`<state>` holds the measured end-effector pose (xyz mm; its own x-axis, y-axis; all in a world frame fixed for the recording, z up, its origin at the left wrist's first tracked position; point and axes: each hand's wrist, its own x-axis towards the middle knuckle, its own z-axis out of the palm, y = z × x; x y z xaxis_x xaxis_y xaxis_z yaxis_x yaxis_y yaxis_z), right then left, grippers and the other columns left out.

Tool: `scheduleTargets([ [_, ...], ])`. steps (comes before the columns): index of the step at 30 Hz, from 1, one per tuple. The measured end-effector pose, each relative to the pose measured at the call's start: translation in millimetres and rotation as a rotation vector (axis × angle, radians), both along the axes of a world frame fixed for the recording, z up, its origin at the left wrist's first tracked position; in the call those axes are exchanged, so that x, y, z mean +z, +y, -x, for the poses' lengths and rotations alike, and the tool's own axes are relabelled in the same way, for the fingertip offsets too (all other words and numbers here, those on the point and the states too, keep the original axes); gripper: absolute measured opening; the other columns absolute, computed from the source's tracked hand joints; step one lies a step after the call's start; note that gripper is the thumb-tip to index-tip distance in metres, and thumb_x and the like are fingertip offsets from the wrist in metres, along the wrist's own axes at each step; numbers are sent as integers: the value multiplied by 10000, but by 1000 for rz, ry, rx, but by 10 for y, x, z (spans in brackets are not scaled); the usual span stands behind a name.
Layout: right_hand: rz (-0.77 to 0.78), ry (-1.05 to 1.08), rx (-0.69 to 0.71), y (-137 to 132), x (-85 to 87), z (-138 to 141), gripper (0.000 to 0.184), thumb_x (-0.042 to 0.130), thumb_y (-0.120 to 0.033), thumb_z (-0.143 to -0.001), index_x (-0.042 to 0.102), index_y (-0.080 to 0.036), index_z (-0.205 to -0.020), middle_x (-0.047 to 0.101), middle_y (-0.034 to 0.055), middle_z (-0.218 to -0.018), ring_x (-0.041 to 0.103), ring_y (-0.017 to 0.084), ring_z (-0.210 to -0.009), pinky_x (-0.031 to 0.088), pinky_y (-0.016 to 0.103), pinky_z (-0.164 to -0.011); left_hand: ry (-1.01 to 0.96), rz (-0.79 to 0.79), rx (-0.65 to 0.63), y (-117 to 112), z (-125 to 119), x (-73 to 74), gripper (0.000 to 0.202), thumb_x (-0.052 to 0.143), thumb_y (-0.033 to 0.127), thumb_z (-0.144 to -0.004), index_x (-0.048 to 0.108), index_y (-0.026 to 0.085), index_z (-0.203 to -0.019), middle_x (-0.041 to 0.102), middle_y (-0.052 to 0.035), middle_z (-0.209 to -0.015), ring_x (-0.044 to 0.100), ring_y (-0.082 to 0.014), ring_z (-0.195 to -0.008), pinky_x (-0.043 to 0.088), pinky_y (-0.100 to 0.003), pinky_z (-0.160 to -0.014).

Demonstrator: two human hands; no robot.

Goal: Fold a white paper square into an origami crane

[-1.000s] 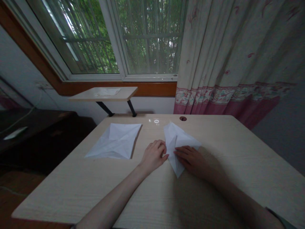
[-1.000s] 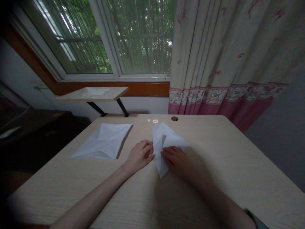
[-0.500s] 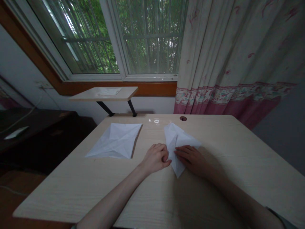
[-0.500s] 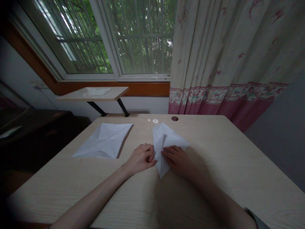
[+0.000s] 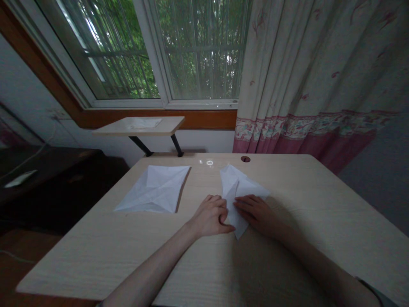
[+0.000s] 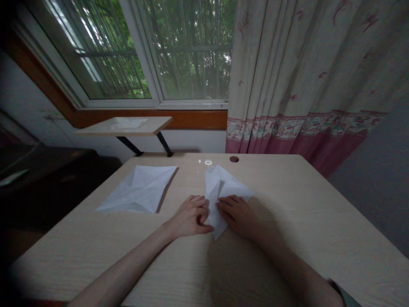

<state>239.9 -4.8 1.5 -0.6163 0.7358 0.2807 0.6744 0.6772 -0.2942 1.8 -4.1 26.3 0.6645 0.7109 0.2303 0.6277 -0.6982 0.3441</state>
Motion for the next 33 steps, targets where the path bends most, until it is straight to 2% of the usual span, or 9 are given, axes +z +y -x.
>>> scheduleTargets([
  [10, 27, 18, 7, -6, 25, 3, 362, 489, -233, -983, 589, -284, -1327, 632, 44, -1311, 553, 226, -1187, 446, 447, -1024, -2, 28, -68, -54, -53, -16, 496, 881, 516, -553, 523, 173, -535, 578, 36, -702, 513, -162, -811, 311, -313, -789],
  [18, 20, 13, 4, -3, 20, -4, 358, 496, -219, -975, 602, -284, -1310, 634, 43, -1307, 556, 225, -1187, 447, 445, -1027, 6, -9, -87, -55, -39, -16, 516, 866, 557, -567, 517, 178, -546, 592, 26, -725, 525, -172, -819, 334, -329, -811],
  [21, 10, 14, 6, -5, 33, -4, 356, 492, -224, -976, 604, -279, -1309, 638, 50, -1300, 562, 225, -1181, 454, 438, -1021, -5, -51, -116, -57, -26, -7, 483, 836, 518, -643, 503, 177, -563, 612, 12, -787, 551, -177, -850, 358, -336, -841],
  [23, 6, 16, 13, -7, 40, -4, 367, 485, -226, -979, 592, -286, -1324, 639, 52, -1297, 565, 222, -1179, 459, 434, -1017, -26, -64, -124, -54, -15, -9, 411, 772, 449, -751, 512, 176, -587, 630, -2, -857, 572, -174, -872, 378, -332, -856],
  [27, -1, 15, 22, -6, 38, -5, 378, 470, -227, -985, 575, -295, -1342, 637, 50, -1299, 566, 218, -1178, 464, 435, -1009, -43, -95, -66, -34, 1, -32, 280, 582, 347, -930, 595, 180, -706, 658, -30, -990, 602, -181, -935, 415, -332, -881],
  [33, -14, 22, 19, 0, 15, -2, 376, 471, -235, -989, 572, -304, -1344, 642, 46, -1295, 574, 216, -1165, 466, 432, -1004, 24, -138, 24, -15, -11, -49, 237, 483, 330, -989, 645, 178, -907, 672, -54, -989, 609, -203, -935, 456, -344, -861],
])
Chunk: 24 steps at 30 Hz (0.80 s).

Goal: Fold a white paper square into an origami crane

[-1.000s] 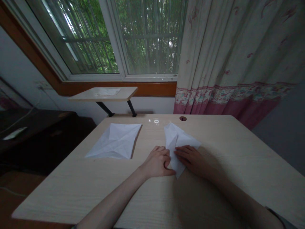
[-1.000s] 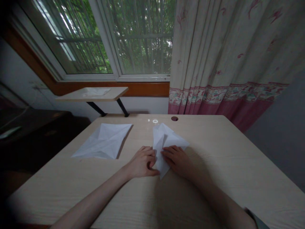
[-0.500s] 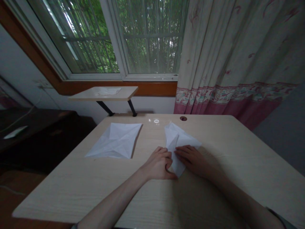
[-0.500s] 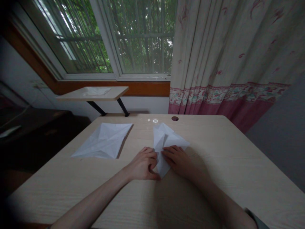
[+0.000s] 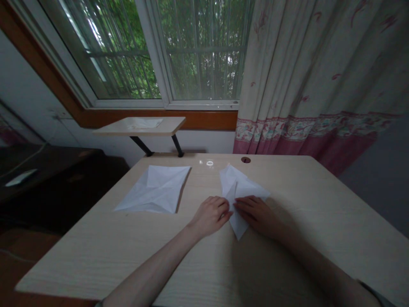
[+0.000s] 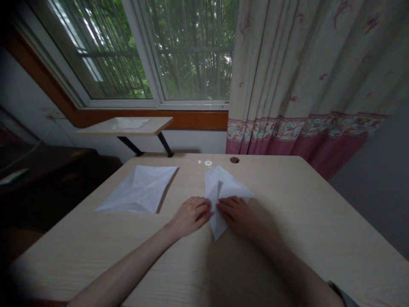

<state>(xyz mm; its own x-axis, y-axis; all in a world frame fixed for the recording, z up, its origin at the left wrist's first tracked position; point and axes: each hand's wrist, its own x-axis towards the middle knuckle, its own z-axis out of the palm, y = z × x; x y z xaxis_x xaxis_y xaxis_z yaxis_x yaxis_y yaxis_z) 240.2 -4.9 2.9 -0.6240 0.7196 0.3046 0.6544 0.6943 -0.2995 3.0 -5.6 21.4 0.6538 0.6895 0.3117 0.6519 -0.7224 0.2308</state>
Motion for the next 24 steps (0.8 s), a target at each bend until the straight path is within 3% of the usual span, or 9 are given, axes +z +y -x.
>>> scheduleTargets([
  [16, -21, 43, -12, 16, -74, -14, 368, 481, -212, -973, 606, -295, -1309, 649, 55, -1280, 573, 227, -1184, 472, 458, -1022, -17, 10, 24, 10, 6, -2, 227, 451, 296, -999, 640, 189, -933, 688, -46, -996, 642, -199, -922, 487, -335, -855],
  [24, -61, 106, -103, 88, -160, -66, 366, 445, -171, -961, 639, -233, -1265, 660, 88, -1267, 592, 232, -1189, 483, 472, -1041, -135, -57, -21, 0, 23, -9, 183, 480, 272, -973, 622, 181, -1043, 658, -76, -1184, 612, -225, -1041, 477, -377, -926],
])
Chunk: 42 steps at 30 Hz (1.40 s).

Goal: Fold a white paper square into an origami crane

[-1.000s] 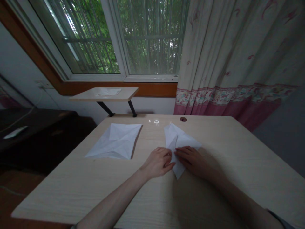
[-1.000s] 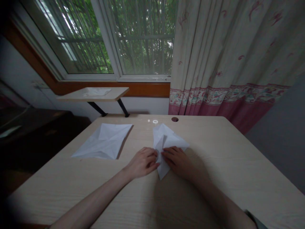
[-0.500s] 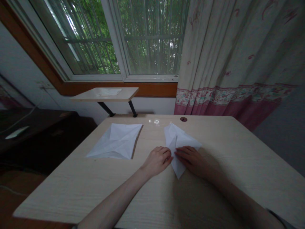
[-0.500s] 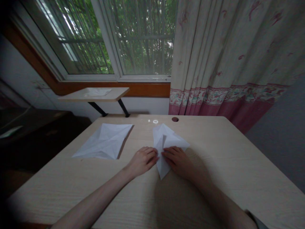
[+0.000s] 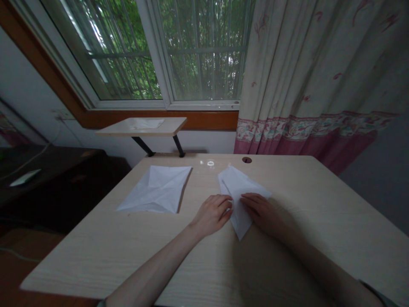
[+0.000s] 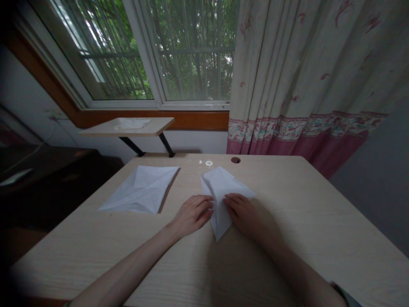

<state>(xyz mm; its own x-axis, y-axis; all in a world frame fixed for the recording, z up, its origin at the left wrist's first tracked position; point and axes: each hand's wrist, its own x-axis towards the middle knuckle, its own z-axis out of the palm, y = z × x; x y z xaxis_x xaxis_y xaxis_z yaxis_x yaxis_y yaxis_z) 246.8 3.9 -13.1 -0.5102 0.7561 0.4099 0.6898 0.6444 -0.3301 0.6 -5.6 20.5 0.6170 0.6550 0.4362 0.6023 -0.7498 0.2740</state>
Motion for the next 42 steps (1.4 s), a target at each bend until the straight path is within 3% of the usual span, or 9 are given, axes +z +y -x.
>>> scheduleTargets([
  [6, -41, -34, -41, 30, -136, -32, 375, 450, -195, -953, 635, -254, -1274, 624, 76, -1336, 544, 242, -1273, 444, 504, -1079, -18, -28, -73, -45, -5, 77, 212, 505, 289, -942, 638, 197, -1080, 643, -85, -1233, 567, -240, -1160, 423, -425, -1025],
  [10, -32, -33, -46, 38, -176, -39, 399, 437, -198, -955, 605, -260, -1312, 604, 74, -1362, 526, 244, -1295, 434, 521, -1085, 66, -47, -139, -65, -22, 82, 324, 567, 409, -930, 619, 222, -1189, 601, -73, -1340, 454, -256, -1331, 268, -478, -1160],
  [15, -34, -69, -60, 12, -142, -25, 392, 417, -189, -963, 611, -234, -1300, 597, 74, -1372, 528, 235, -1294, 443, 487, -1087, 105, -92, -150, -59, -16, 75, 277, 553, 454, -943, 689, 217, -989, 701, -48, -1130, 513, -237, -1270, 131, -494, -1214],
  [20, -52, -95, -88, -3, -131, -17, 377, 406, -206, -977, 613, -208, -1292, 600, 92, -1365, 535, 236, -1286, 454, 475, -1077, 76, -113, -122, -47, -6, 72, 273, 553, 429, -943, 691, 204, -872, 715, -47, -1041, 598, -223, -1149, 171, -493, -1207],
  [24, -56, -120, -104, -13, -114, -15, 377, 415, -205, -970, 612, -211, -1292, 601, 105, -1361, 550, 244, -1268, 461, 479, -1067, 84, -32, -198, -54, -25, 18, 240, 568, 395, -937, 678, 192, -1001, 707, -54, -1135, 643, -187, -1090, 278, -401, -1181],
  [27, -64, -143, -114, -25, -94, -15, 381, 414, -188, -965, 616, -198, -1287, 598, 110, -1364, 550, 249, -1267, 465, 470, -1063, 95, 9, -228, -69, -45, -11, 274, 580, 387, -927, 654, 198, -1111, 681, -61, -1236, 649, -191, -1107, 269, -400, -1185],
  [33, -89, -151, -120, -12, -113, -27, 381, 402, -229, -982, 605, -234, -1304, 575, 92, -1394, 522, 243, -1297, 436, 488, -1086, 96, -44, -153, -70, -54, 2, 328, 537, 416, -956, 628, 200, -1186, 683, -44, -1247, 669, -191, -1075, 181, -440, -1214],
  [42, -136, -179, -140, -31, -81, 1, 367, 369, -245, -1001, 634, -235, -1256, 627, 69, -1334, 554, 246, -1260, 391, 537, -1107, 111, -102, 35, -37, -60, -11, 326, 436, 427, -1007, 647, 210, -1128, 709, -41, -1188, 690, -192, -1009, 205, -463, -1194],
])
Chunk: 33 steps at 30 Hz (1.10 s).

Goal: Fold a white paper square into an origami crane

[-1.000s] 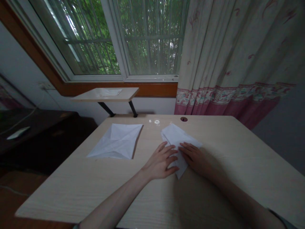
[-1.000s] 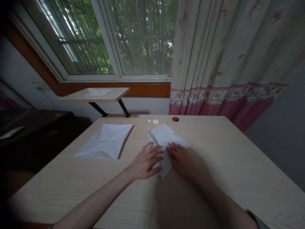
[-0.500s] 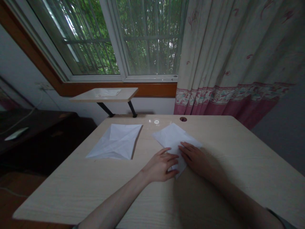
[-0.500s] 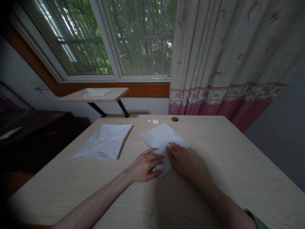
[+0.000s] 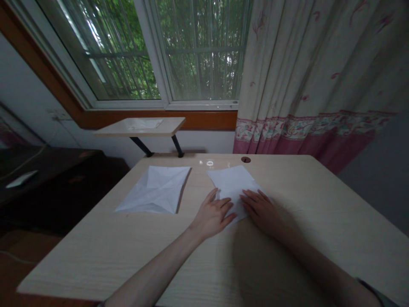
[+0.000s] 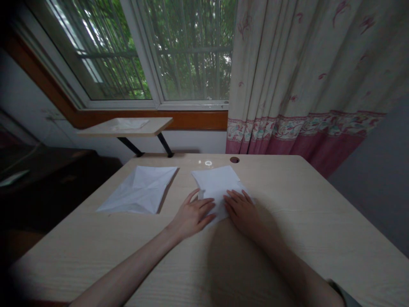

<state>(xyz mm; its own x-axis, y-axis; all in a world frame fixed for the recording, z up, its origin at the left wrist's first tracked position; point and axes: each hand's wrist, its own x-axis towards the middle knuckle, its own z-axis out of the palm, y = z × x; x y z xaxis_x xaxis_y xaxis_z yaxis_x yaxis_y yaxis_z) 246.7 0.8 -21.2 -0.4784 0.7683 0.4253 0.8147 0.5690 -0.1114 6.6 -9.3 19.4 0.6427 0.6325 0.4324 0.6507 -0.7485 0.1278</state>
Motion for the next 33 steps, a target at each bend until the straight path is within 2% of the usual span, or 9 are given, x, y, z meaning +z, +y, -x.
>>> scheduleTargets([
  [8, 14, 74, 16, -29, 166, 19, 341, 370, -224, -1007, 677, -232, -1154, 723, 47, -1166, 663, 207, -1088, 387, 508, -1106, 64, 12, 142, 17, 17, -50, 454, 475, 541, -961, 604, 188, -1216, 650, -81, -1285, 638, -240, -1121, 185, -503, -1190],
  [13, 59, 84, 54, -60, 264, 26, 310, 401, -219, -999, 705, -234, -1061, 758, 28, -1042, 699, 201, -966, 394, 505, -1084, 107, 6, 158, 33, 26, -84, 645, 538, 689, -858, 591, 186, -1257, 626, -97, -1318, 581, -294, -1203, 179, -528, -1190],
  [15, 54, 97, 62, -68, 269, 34, 284, 432, -235, -993, 711, -236, -1045, 763, 25, -1021, 700, 205, -952, 388, 506, -1084, 105, -4, 154, 50, 39, -100, 642, 544, 695, -850, 596, 193, -1247, 623, -92, -1324, 576, -297, -1207, 185, -537, -1185],
  [19, 36, 117, 70, -71, 251, 44, 266, 454, -251, -988, 714, -245, -1043, 763, 23, -1021, 697, 204, -958, 385, 502, -1081, 87, -17, 96, 91, 65, -110, 462, 537, 595, -915, 622, 219, -1169, 645, -59, -1293, 600, -247, -1162, 220, -509, -1173],
  [23, 33, 123, 76, -86, 293, 58, 285, 439, -246, -992, 723, -256, -1018, 767, 19, -1005, 701, 198, -943, 391, 492, -1078, 92, -12, 52, 100, 60, -82, 297, 526, 475, -966, 637, 215, -1058, 722, -28, -1097, 647, -200, -1045, 343, -433, -1096],
  [26, 36, 142, 85, -104, 330, 58, 275, 452, -265, -989, 726, -268, -1005, 770, 11, -990, 707, 191, -917, 382, 493, -1087, 107, -30, 58, 93, 50, -60, 207, 507, 373, -994, 631, 208, -1012, 734, -15, -971, 667, -188, -958, 383, -403, -1053],
  [29, 16, 174, 104, -111, 319, 32, 235, 494, -314, -973, 721, -276, -1017, 773, 4, -974, 714, 190, -893, 353, 510, -1105, 111, -60, 58, 93, 54, -55, 160, 479, 275, -1008, 622, 206, -987, 733, -10, -928, 674, -180, -917, 402, -382, -1025],
  [33, -27, 215, 133, -111, 280, -17, 201, 554, -355, -947, 710, -276, -1044, 777, 2, -954, 723, 186, -854, 316, 514, -1130, 81, -73, 101, 101, 66, -75, 174, 454, 222, -1009, 612, 194, -941, 726, -17, -849, 681, -175, -835, 418, -372, -1001],
])
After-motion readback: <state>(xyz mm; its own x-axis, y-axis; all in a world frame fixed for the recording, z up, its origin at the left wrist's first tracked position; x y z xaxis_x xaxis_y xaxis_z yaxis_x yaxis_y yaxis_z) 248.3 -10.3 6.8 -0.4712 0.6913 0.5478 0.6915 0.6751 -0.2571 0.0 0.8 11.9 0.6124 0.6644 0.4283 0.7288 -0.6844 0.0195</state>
